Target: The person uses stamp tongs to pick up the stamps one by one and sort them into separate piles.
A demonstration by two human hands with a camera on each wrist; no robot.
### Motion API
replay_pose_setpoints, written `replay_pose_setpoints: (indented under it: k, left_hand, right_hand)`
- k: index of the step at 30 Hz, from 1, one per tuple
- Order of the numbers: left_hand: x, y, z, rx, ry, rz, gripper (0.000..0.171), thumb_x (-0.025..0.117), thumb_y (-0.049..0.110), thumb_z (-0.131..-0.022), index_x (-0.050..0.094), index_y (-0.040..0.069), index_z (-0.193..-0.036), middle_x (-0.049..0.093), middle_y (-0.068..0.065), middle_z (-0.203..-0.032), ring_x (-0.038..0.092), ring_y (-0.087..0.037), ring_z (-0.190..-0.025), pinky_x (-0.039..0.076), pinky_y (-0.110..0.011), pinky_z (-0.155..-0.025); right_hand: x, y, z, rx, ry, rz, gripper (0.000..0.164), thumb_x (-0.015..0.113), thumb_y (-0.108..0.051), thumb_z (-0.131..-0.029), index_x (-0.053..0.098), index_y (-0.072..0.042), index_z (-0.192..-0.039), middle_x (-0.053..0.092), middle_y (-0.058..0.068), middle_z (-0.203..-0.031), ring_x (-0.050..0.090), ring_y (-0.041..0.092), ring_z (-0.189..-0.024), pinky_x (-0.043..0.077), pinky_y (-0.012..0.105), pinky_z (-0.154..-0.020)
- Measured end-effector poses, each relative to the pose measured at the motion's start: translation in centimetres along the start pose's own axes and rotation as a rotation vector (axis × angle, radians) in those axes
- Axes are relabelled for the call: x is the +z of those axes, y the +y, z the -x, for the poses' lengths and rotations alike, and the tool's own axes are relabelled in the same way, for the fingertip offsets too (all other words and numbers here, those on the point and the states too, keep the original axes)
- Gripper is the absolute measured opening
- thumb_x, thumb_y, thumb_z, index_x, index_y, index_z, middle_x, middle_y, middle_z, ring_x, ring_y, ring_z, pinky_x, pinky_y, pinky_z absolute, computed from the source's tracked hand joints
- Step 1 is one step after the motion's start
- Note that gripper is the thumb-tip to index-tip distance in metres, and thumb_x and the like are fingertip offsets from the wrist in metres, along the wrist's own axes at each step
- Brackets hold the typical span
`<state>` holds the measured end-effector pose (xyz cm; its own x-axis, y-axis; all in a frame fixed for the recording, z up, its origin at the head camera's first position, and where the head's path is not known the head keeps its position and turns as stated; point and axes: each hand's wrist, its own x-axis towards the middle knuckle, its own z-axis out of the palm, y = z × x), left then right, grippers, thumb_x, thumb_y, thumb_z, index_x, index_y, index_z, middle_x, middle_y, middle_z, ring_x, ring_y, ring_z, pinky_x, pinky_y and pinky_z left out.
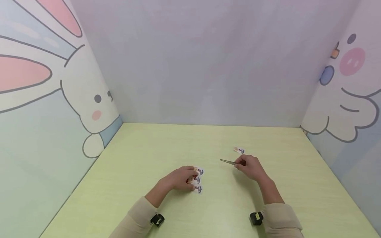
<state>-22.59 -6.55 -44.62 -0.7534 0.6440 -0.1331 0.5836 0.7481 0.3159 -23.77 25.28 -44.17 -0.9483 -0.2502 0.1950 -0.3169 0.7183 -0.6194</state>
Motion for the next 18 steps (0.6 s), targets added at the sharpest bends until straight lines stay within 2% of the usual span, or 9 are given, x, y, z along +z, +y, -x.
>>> replay_pose_setpoints:
  k: [9, 13, 18]
  left_hand:
    - [0.6, -0.3, -0.2, -0.01, 0.003, -0.011, 0.048, 0.067, 0.034, -0.084, 0.057, 0.016, -0.127, 0.047, -0.003, -0.134, 0.042, -0.02, -0.123, 0.037, -0.03, -0.096]
    - [0.6, -0.2, -0.2, -0.017, 0.004, -0.018, 0.049, 0.067, 0.034, -0.083, 0.057, 0.016, -0.127, 0.047, -0.003, -0.133, 0.043, -0.021, -0.122, 0.037, -0.03, -0.095]
    - [0.4, -0.1, -0.3, -0.019, 0.01, -0.021, 0.048, 0.067, 0.033, -0.084, 0.057, 0.016, -0.127, 0.047, -0.003, -0.133, 0.043, -0.02, -0.122, 0.037, -0.03, -0.095]
  right_hand:
    - [1.1, -0.1, -0.4, -0.026, -0.144, -0.036, 0.005, 0.066, -0.003, -0.084, 0.062, -0.003, -0.086, 0.055, -0.002, -0.075, 0.046, 0.013, -0.066, 0.04, 0.027, -0.057]
    - [1.4, -0.5, -0.6, -0.049, -0.152, -0.028, 0.004, 0.067, -0.003, -0.082, 0.064, -0.005, -0.084, 0.056, -0.003, -0.074, 0.046, 0.011, -0.066, 0.04, 0.026, -0.057]
    - [1.9, -0.6, -0.8, -0.071, -0.124, -0.016, 0.003, 0.069, -0.006, -0.082, 0.066, -0.005, -0.082, 0.058, -0.005, -0.074, 0.046, 0.009, -0.064, 0.04, 0.026, -0.056]
